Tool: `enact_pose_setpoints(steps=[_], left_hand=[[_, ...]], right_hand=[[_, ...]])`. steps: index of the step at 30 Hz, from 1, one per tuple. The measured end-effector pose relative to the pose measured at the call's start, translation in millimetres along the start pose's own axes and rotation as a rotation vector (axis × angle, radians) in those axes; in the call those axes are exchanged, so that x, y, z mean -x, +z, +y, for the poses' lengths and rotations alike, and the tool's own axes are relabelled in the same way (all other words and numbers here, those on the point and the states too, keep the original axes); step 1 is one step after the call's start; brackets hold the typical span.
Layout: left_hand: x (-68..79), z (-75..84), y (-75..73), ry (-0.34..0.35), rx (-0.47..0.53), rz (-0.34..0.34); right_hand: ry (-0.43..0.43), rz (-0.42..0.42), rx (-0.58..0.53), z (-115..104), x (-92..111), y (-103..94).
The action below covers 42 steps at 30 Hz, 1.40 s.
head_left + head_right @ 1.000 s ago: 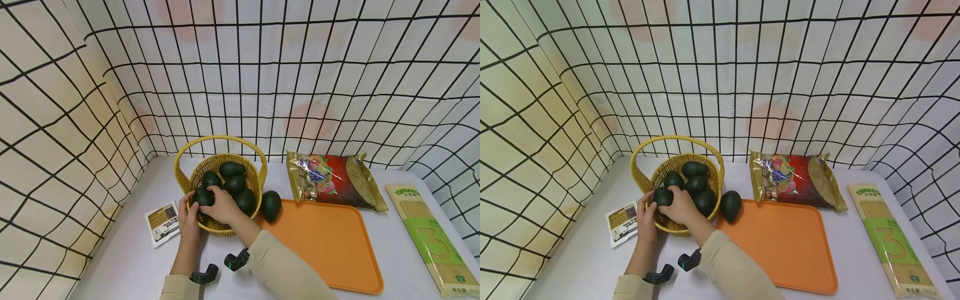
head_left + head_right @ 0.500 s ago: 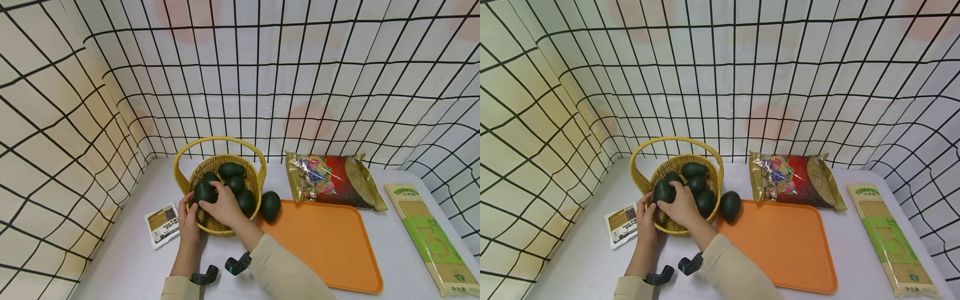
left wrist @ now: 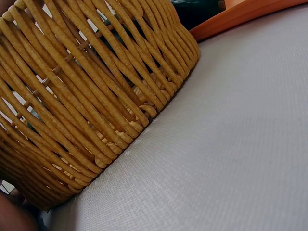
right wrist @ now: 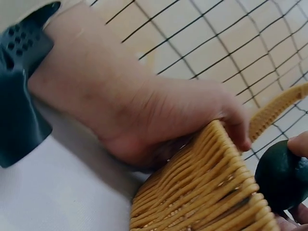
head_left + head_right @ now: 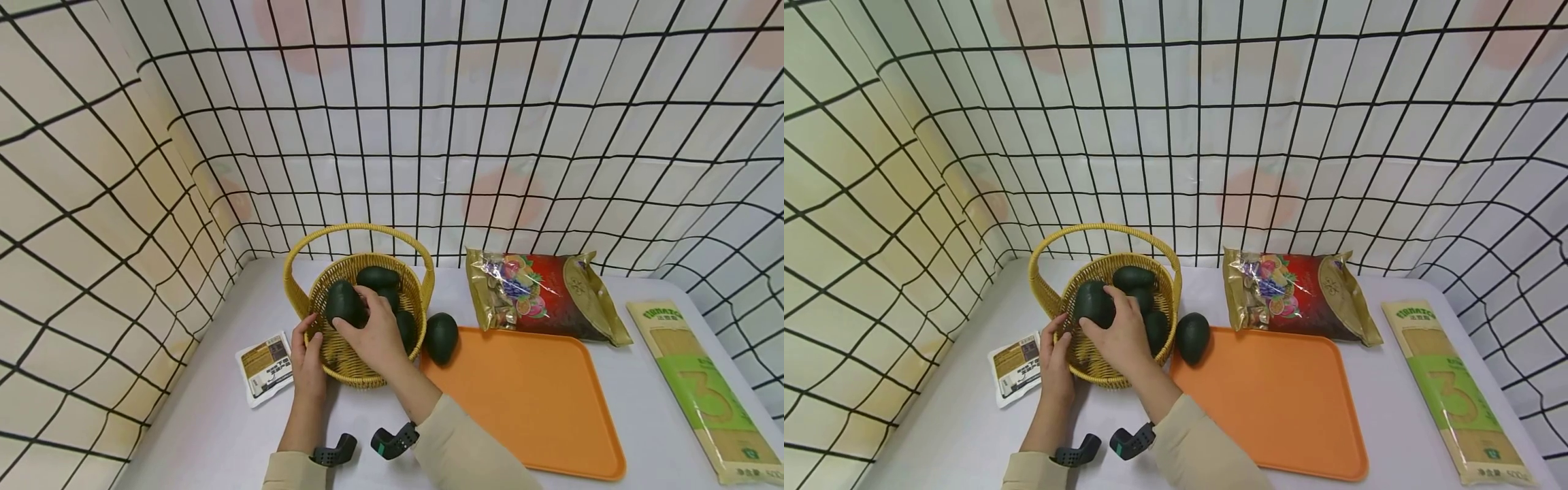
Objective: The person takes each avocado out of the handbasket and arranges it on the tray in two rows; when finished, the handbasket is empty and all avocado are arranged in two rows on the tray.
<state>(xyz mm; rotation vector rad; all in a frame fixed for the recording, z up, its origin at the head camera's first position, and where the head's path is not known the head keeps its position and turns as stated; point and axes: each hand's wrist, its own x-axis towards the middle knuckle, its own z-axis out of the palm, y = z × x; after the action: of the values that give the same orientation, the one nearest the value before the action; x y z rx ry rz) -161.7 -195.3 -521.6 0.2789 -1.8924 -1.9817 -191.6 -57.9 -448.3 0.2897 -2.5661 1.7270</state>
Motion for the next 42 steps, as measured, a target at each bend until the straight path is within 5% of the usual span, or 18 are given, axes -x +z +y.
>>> enact_pose_setpoints(steps=[14, 42], left_hand=[[0.0, 2.3, 1.5, -0.014, 0.007, 0.006], [-0.6, -0.6, 0.8, -0.009, 0.05, 0.011]], right_hand=[[0.013, -0.01, -0.108, -5, 25, -41.9], [0.234, 0.018, 0.033, 43, 69, -154.3]])
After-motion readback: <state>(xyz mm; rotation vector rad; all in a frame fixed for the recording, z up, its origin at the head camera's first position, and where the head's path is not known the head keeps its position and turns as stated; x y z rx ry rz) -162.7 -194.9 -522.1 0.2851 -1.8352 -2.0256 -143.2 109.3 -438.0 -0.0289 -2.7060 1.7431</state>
